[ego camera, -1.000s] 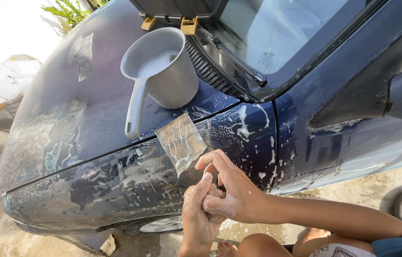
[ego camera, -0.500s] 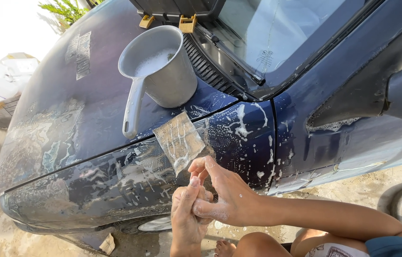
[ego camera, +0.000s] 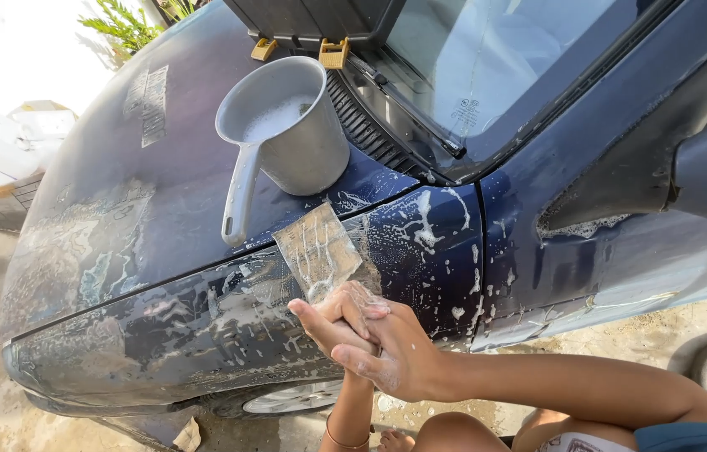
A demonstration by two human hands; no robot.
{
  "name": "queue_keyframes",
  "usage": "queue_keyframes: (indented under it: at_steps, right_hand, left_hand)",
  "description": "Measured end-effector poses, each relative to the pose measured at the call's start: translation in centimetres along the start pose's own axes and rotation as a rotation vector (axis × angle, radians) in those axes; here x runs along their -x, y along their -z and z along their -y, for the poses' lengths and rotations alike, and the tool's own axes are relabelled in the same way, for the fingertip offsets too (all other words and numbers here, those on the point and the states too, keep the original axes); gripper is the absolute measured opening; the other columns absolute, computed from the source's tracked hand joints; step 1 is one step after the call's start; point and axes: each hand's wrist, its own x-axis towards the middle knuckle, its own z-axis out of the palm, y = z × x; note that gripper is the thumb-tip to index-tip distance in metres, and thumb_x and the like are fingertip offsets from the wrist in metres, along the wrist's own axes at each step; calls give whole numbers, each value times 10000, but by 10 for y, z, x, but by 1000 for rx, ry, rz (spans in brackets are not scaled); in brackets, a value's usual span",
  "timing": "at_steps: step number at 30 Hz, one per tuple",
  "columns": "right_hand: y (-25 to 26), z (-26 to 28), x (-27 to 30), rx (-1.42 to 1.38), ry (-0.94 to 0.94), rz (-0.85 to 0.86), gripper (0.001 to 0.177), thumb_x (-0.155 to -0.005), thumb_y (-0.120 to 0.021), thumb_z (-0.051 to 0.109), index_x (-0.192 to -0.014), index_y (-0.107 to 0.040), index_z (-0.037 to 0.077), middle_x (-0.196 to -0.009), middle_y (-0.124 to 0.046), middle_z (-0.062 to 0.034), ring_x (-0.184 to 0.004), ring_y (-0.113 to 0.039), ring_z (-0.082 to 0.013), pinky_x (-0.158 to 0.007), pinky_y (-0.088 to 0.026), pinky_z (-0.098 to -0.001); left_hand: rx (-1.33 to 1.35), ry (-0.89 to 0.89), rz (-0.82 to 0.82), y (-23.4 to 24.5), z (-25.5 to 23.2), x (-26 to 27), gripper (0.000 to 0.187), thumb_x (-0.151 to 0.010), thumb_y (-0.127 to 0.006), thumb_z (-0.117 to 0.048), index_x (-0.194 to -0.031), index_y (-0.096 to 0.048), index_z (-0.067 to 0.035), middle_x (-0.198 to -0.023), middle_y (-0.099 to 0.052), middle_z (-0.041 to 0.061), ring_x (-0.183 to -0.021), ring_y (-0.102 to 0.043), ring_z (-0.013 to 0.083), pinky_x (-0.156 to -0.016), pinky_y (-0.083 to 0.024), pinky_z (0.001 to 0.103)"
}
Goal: The person scrubs the front bumper of a blue car with a soapy sponge, moving from the lower section to the upper edge near the hood. They then use their hands to wipe the soapy surface before resuming scrubbing with the sponge.
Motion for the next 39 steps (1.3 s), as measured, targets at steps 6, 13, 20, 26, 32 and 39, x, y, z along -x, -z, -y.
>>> queue_keyframes:
  at_steps: [6,13,20,26,32,39]
  right_hand:
    - [2,4,-1,187,151,-104,703,-985,-207,749,-667,-361,141,-572,-396,3,-597,-461,-198,-769,-447,-380]
    - [5,12,0,155,239,-167,604,-973,-336,714,-1003,-400,115,-804,-434,-68,-794,-544,-258,-742,-472,-412]
    - [9,18,-4,137,412,-201,791,-991,-382,741,-1470,-376,111,-1282,-555,-173,-1091,-569,-292,-987,-431,-478]
    - [7,17,-3,329,457,-170,899,-946,-352,781,-1585,-324,150,-1705,-298,-228,-1383,-610,-338,-980,-444,-415]
    - [15,14,-7,174,622,-118,713,-1023,-373,676,-1390,-524,84,-1542,-460,-253,-1433,-513,-390,-1180,-356,-657]
    - [2,9,-7,-40,869,-156,587,-1054,-455,584,-1397,-551,117,-1442,-398,-227,-1495,-181,-749,-1215,19,-1017]
  left_hand:
    - [1118,868,-75,-1,-20,-39,884,-974,-59,-673,-414,-434,-100,-497,-591,104,-501,-562,215,-554,-463,281]
    - [904,1191,-36,-1,-29,-44,1049,-817,-68,-826,-492,-606,14,-514,-580,159,-478,-516,234,-515,-435,277]
    - [1232,1272,283,-10,-7,-26,1053,-790,48,-862,-566,-597,-61,-582,-527,109,-510,-524,311,-513,-474,348]
    - [1201,1158,319,-4,-2,-29,884,-834,-54,-804,-517,-506,-114,-541,-510,81,-536,-524,228,-550,-420,322]
    - [1598,1303,513,-5,15,-31,1164,-733,60,-946,-698,-662,-34,-748,-599,202,-661,-559,307,-658,-481,390]
    - [1411,1499,499,-12,-8,-40,1111,-733,13,-915,-546,-582,4,-526,-487,117,-459,-519,222,-464,-493,250]
